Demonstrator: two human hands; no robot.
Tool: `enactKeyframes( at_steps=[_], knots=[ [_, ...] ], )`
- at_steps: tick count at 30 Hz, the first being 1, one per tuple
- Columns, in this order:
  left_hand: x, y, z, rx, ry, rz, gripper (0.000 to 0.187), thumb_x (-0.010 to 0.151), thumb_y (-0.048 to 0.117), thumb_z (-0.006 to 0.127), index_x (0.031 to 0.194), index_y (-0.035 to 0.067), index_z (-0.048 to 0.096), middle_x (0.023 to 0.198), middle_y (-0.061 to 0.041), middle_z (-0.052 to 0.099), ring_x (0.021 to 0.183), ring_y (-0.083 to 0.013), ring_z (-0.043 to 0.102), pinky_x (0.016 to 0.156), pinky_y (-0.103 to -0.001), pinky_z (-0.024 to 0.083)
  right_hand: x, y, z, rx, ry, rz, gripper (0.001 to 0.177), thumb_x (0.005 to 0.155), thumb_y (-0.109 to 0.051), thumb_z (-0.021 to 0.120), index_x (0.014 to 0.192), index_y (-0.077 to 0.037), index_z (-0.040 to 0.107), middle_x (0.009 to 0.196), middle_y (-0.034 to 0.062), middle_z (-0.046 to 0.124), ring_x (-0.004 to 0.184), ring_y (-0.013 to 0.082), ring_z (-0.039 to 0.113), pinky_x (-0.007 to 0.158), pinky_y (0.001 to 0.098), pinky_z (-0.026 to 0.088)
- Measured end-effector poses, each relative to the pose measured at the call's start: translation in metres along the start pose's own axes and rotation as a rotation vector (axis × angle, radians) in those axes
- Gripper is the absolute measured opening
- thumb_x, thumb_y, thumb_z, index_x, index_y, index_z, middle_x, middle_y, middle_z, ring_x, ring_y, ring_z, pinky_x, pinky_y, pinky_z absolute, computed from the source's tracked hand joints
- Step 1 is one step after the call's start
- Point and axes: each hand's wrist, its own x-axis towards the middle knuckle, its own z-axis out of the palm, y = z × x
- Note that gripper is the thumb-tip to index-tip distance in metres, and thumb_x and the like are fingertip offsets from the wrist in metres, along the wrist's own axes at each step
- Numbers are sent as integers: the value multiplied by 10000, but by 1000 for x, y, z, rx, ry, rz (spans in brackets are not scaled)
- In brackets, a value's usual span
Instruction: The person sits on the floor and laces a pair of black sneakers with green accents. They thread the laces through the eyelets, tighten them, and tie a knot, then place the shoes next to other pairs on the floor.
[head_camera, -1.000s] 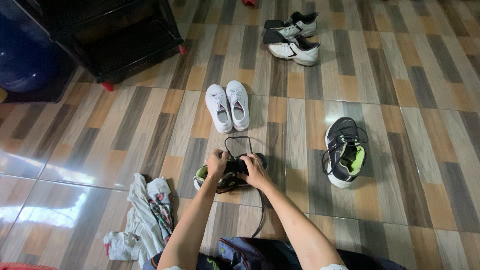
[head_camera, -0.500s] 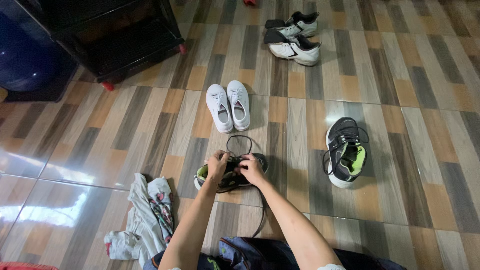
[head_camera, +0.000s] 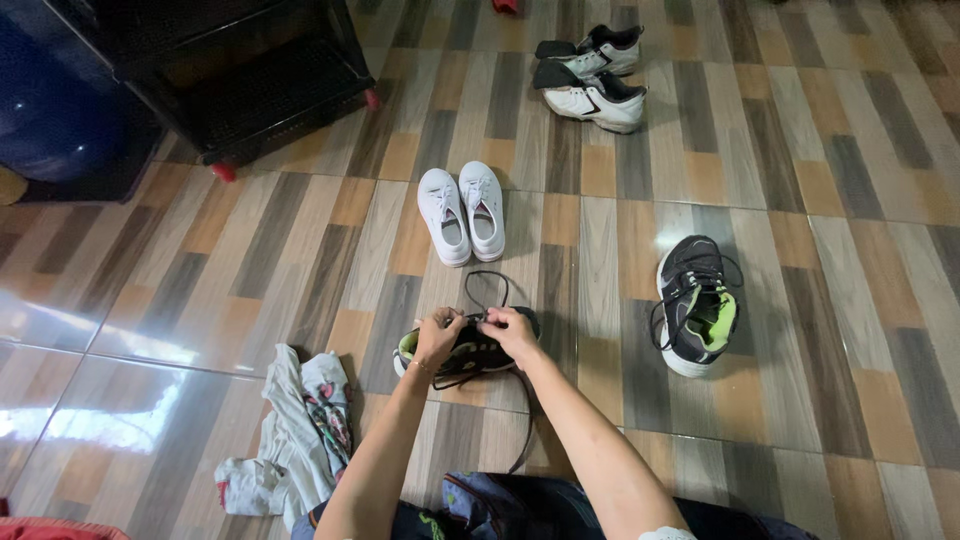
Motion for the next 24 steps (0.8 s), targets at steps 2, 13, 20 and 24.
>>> enactKeyframes(
  at_steps=[2,13,20,24],
  knots=[
    [-5,8,-7,-5,1,-68,239,872,215,715,891,-22,698,929,-117,759,867,-168,658,824,-323,527,7,0,-3,133,1,142,315,838,-241,838,985,22,745,1250,132,736,1190,202,650,1025,319,467],
    [-53,60,-18,492,131,604,168,839,188,691,862,23,680,1002,-192,633,897,-405,638,814,-456,516,31,-50,-35,379,-58,184,176,896,-181,787,961,-25,737,876,34,733,745,68,660,645,210,514],
    [-76,29,4,914,-112,563,202,922,245,690,971,63,617,988,-136,594,863,-336,642,730,-450,514,26,-82,-42,393,-54,134,176,941,-216,743,877,-56,707,871,8,767,672,40,614,568,186,477],
    [-69,16,-1,1004,-173,800,185,887,196,649,1021,72,624,1006,-85,606,897,-281,613,763,-398,514,27,-84,-50,406,9,160,160,941,-215,747,886,-69,713,858,5,753,636,32,580,560,187,469]
  ],
)
